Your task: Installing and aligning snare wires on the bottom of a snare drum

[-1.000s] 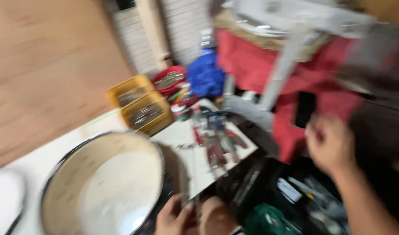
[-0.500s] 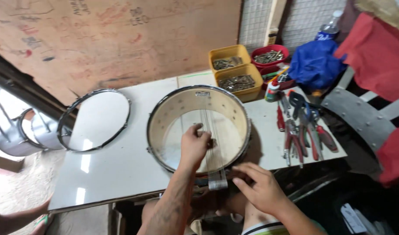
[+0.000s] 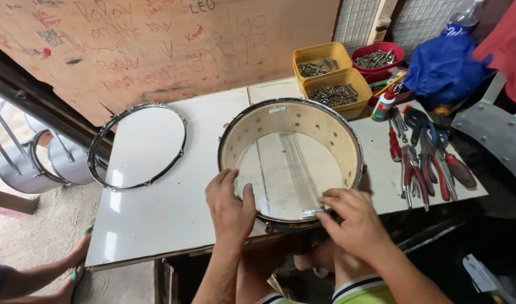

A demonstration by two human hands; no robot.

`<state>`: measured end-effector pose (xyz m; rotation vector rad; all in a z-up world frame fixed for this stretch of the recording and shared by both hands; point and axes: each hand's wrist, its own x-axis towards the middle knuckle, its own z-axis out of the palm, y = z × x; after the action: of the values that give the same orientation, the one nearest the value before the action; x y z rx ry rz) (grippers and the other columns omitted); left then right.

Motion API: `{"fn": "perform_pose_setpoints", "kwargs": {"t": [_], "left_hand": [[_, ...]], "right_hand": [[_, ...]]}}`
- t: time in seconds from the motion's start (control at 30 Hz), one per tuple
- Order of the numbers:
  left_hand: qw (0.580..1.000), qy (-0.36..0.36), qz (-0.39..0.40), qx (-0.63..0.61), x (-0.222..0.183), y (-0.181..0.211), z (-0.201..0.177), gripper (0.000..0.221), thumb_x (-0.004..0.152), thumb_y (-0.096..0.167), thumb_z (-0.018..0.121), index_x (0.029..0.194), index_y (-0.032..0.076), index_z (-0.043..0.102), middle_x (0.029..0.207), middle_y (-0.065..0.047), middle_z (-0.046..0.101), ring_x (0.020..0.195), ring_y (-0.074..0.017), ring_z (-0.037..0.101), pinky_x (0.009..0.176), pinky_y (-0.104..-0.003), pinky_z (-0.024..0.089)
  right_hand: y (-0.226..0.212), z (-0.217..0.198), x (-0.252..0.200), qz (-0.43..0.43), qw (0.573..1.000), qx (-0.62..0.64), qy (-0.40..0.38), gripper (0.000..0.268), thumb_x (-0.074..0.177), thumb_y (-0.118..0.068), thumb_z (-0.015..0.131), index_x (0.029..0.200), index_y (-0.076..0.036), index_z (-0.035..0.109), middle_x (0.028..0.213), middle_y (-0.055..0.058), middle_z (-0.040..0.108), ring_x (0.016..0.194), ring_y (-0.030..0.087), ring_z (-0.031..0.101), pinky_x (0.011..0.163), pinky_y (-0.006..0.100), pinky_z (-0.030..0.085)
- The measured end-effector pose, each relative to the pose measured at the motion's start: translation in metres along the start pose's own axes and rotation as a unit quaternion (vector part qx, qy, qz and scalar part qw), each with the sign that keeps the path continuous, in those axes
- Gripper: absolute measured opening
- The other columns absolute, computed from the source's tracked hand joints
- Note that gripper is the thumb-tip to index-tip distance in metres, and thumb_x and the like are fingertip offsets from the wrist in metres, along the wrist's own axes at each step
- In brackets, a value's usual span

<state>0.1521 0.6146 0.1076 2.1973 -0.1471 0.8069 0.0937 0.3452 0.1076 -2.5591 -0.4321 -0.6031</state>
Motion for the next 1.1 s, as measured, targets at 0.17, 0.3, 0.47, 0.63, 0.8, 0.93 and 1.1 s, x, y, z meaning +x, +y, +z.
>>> {"fn": "perform_pose_setpoints", "kwargs": {"t": [0.17,0.3,0.47,0.63,0.8,0.93,1.1], "left_hand": [[0.973,-0.092,-0.209,-0.045,-0.024,0.007,-0.015,0.079,0.09,0.036,0.067,0.151,-0.001,0.035,0.157,-0.024,0.034,0.148,-0.0384,0.028,0.12,-0.051,0.026],[0.953,-0.138,-0.263,-0.064,-0.028,-0.001,0.0,0.083,0.088,0.031,0.061,0.157,0.0,0.025,0.165,-0.019,0.021,0.154,-0.0346,0.023,0.119,-0.051,0.029],[0.958,-0.117,-0.251,-0.072,-0.003,-0.021,0.009,0.077,0.079,0.008,0.063,0.153,0.0,0.042,0.159,-0.031,0.029,0.145,-0.0515,0.035,0.119,-0.056,0.035],[0.96,-0.117,-0.238,-0.095,0.031,-0.041,0.006,0.077,0.075,0.004,0.059,0.151,0.002,0.05,0.158,-0.031,0.039,0.143,-0.0505,0.041,0.119,-0.053,0.036],[0.957,-0.167,-0.203,-0.121,0.081,-0.067,0.013,0.078,0.071,-0.002,0.057,0.148,0.006,0.053,0.14,-0.025,0.061,0.127,-0.0462,0.059,0.11,-0.049,0.05],[0.944,-0.196,-0.192,-0.183,0.109,-0.085,0.034,0.076,0.072,-0.003,0.052,0.147,0.009,0.054,0.143,-0.024,0.059,0.126,-0.0478,0.059,0.11,-0.052,0.05],[0.966,-0.141,-0.028,0.215,0.094,-0.069,0.043,0.043,0.089,0.033,0.063,0.126,0.013,0.072,0.121,-0.016,0.066,0.107,-0.0423,0.067,0.091,-0.057,0.054]], "right_hand": [[0.014,-0.03,0.017,0.164,0.986,-0.005,-0.006,0.039,0.087,-0.034,0.072,0.12,-0.014,0.073,0.135,0.005,0.062,0.122,0.028,0.057,0.1,0.054,0.051],[0.032,-0.031,0.013,0.264,0.962,0.012,-0.066,0.038,0.088,-0.041,0.068,0.118,-0.021,0.078,0.147,0.004,0.058,0.132,0.026,0.055,0.099,0.05,0.055],[0.037,0.0,-0.007,0.074,0.995,-0.011,0.071,0.015,0.087,-0.029,0.079,0.097,-0.017,0.082,0.116,0.011,0.072,0.115,0.04,0.068,0.102,0.049,0.052],[0.019,0.007,-0.015,0.027,0.995,-0.058,0.07,0.015,0.085,-0.034,0.079,0.097,-0.026,0.081,0.108,0.004,0.07,0.11,0.033,0.066,0.101,0.047,0.05],[-0.008,0.004,-0.017,-0.01,0.999,0.024,0.038,0.023,0.086,-0.026,0.076,0.108,-0.026,0.079,0.103,0.0,0.075,0.098,0.029,0.07,0.089,0.044,0.051],[-0.003,-0.003,-0.014,-0.012,0.995,0.09,0.035,0.023,0.089,-0.021,0.072,0.11,-0.024,0.079,0.105,-0.001,0.079,0.096,0.027,0.073,0.088,0.041,0.052],[0.022,-0.016,-0.016,-0.027,0.995,0.045,0.081,0.021,0.085,-0.02,0.077,0.107,-0.02,0.079,0.11,0.003,0.076,0.104,0.031,0.072,0.094,0.043,0.052]]}}
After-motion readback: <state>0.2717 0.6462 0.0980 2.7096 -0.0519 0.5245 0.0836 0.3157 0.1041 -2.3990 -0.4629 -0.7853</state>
